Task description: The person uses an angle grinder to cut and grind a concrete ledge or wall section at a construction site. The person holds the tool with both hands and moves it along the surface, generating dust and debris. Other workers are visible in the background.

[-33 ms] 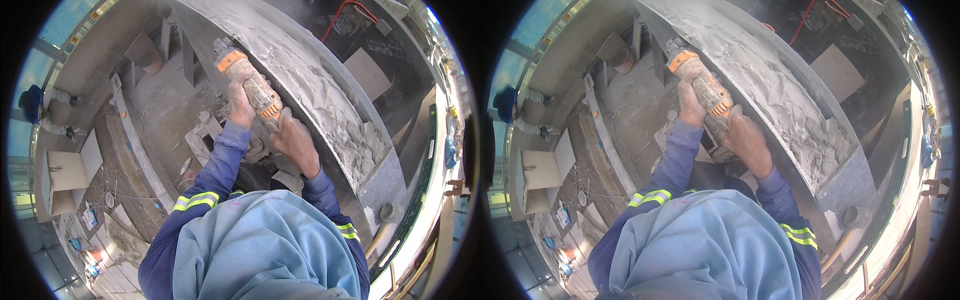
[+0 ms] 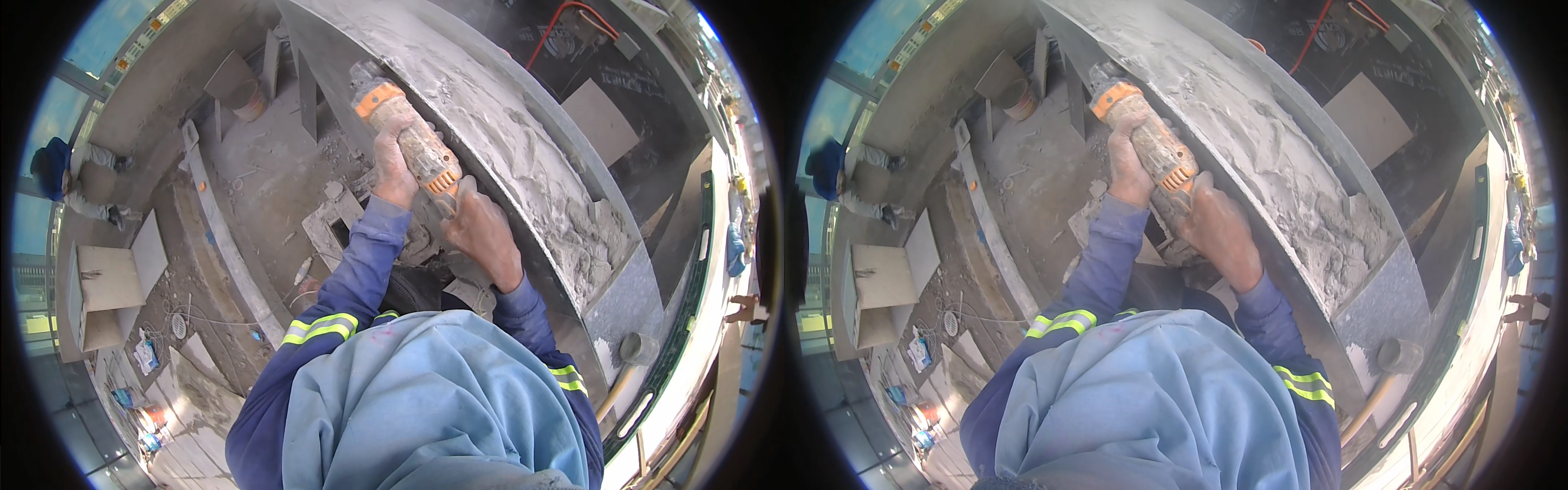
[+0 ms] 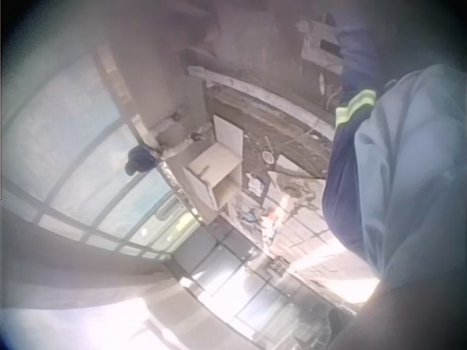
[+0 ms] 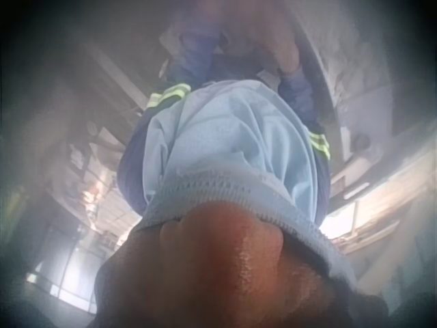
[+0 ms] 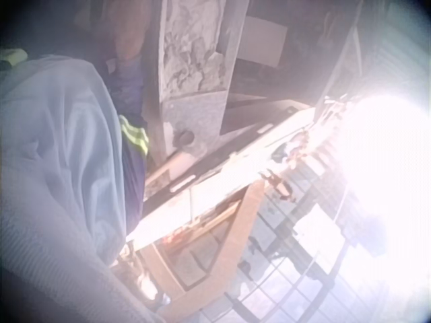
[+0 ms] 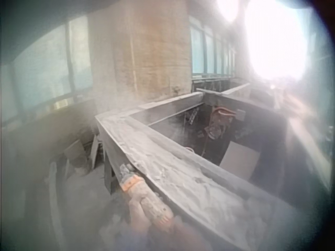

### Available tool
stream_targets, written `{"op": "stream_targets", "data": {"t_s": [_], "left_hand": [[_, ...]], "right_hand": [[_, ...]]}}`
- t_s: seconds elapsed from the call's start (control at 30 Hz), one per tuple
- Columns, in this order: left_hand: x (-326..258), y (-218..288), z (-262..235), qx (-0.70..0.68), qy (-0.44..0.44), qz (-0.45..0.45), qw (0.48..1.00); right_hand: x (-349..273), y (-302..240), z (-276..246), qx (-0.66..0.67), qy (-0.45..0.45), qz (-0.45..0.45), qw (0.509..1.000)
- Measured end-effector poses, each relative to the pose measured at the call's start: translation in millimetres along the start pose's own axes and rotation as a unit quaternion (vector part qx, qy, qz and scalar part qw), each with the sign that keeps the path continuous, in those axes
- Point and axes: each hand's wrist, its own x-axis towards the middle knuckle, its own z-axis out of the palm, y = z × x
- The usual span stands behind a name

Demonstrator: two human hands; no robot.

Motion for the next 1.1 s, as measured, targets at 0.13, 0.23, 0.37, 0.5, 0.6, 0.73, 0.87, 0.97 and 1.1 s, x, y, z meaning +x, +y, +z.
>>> {"op": "stream_targets", "data": {"t_s": [0.13, 0.23, 0.37, 0.5, 0.6, 0.73, 0.87, 0.97, 1.1], "left_hand": [[-2, 1, 6, -0.008, -0.005, 0.002, 1.0], [-1, 0, 3, -0.008, -0.004, 0.007, 1.0], [-7, 1, 8, 0.003, -0.002, 0.006, 1.0], [-9, 0, 7, 0.029, 0.008, 0.013, 0.999], [-10, -3, 7, 0.008, -0.004, 0.023, 1.0], [-10, -2, 9, 0.016, -0.004, 0.011, 1.0], [-9, 0, 8, 0.026, 0.0, 0.019, 0.999], [-7, -2, 7, 0.026, -0.003, 0.022, 0.999], [-9, -1, 8, 0.017, -0.004, 0.013, 1.0]], "right_hand": [[3, 4, 2, -0.011, 0.007, -0.005, 1.0], [0, -3, -2, -0.008, 0.001, 0.0, 1.0], [-5, -4, -5, 0.001, 0.006, -0.006, 1.0], [-8, -3, -5, 0.005, 0.018, -0.02, 1.0], [-10, 2, -3, 0.013, 0.02, -0.025, 0.999], [-6, 7, 1, -0.003, 0.015, -0.007, 1.0], [-6, 3, -2, -0.003, 0.009, -0.005, 1.0], [-6, 4, -3, -0.001, 0.005, -0.003, 1.0], [-7, 5, -2, 0.002, 0.013, -0.011, 1.0]]}}
